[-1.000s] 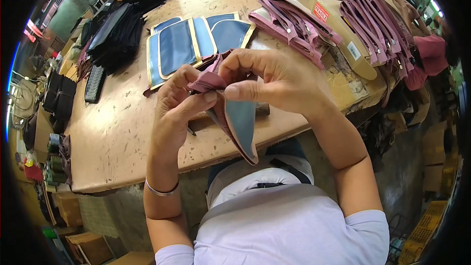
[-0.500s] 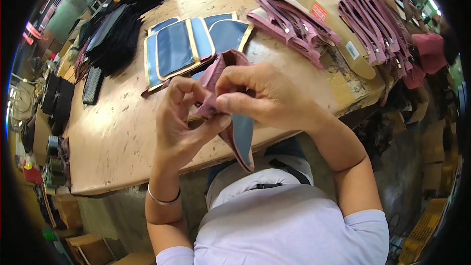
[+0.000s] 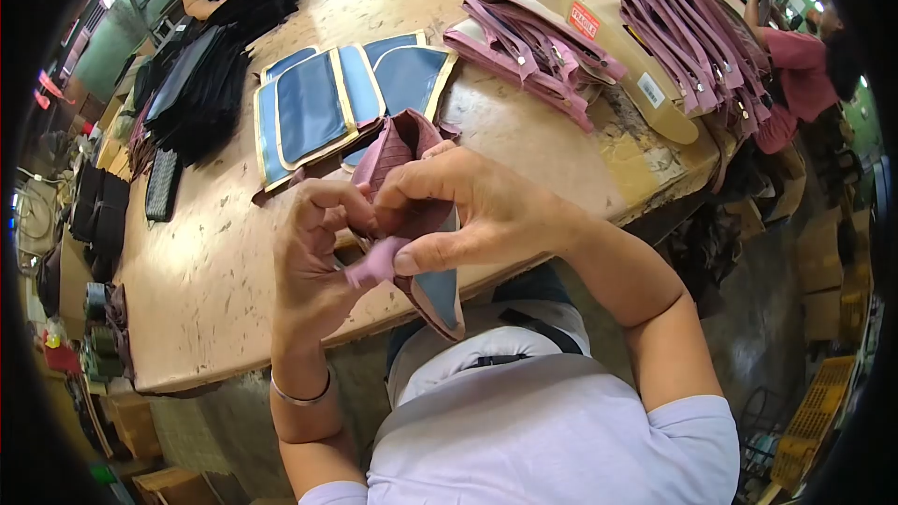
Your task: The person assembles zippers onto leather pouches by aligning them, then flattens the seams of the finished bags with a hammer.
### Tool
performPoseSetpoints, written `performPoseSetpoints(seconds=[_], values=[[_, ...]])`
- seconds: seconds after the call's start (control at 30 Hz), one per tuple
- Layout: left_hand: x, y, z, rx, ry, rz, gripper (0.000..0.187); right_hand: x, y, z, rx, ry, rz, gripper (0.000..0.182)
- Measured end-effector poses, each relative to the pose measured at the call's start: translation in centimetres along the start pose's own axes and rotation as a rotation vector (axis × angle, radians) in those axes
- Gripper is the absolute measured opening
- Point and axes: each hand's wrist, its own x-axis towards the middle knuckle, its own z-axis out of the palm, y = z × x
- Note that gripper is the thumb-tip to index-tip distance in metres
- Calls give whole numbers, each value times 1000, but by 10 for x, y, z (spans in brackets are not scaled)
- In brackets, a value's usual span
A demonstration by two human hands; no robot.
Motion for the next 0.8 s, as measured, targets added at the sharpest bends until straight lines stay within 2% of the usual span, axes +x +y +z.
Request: performPoseSetpoints(seconds=[0.07, 0.1, 0.17, 0.23, 0.27, 0.4, 0.47, 0.53, 0.63, 0.7, 0.8], values=[[-4, 8, 7, -156, 59, -120, 39, 2, -4, -1, -186, -15, 11, 32], [-6, 7, 8, -110, 92, -55, 38, 4, -7, 0, -277, -24, 12, 32], [-7, 3, 5, -10, 154, 80, 37, 8, -9, -1, -303, 40, -114, 29], [-1, -6, -2, 95, 140, 376, 37, 16, -15, 0, -334, 101, -287, 25], [1, -9, -6, 152, 129, 527, 36, 20, -14, -2, -324, 88, -297, 26], [-11, -11, -9, 108, 147, 220, 44, 26, 0, -6, -300, 22, -258, 24], [-16, -21, -11, 25, 88, 217, 50, 23, 7, -3, -325, -14, -222, 23], [-20, -33, -18, 111, 29, 340, 50, 21, 7, -2, -301, -23, -177, 21], [-21, -33, -18, 161, -11, 402, 51, 18, 6, 3, -273, -29, -126, 21], [-25, -31, -15, 94, 47, 265, 52, 17, 8, 7, -248, -62, -136, 22], [-27, -26, -14, -10, 74, 29, 52, 18, 10, 20, -314, 16, -157, 22]])
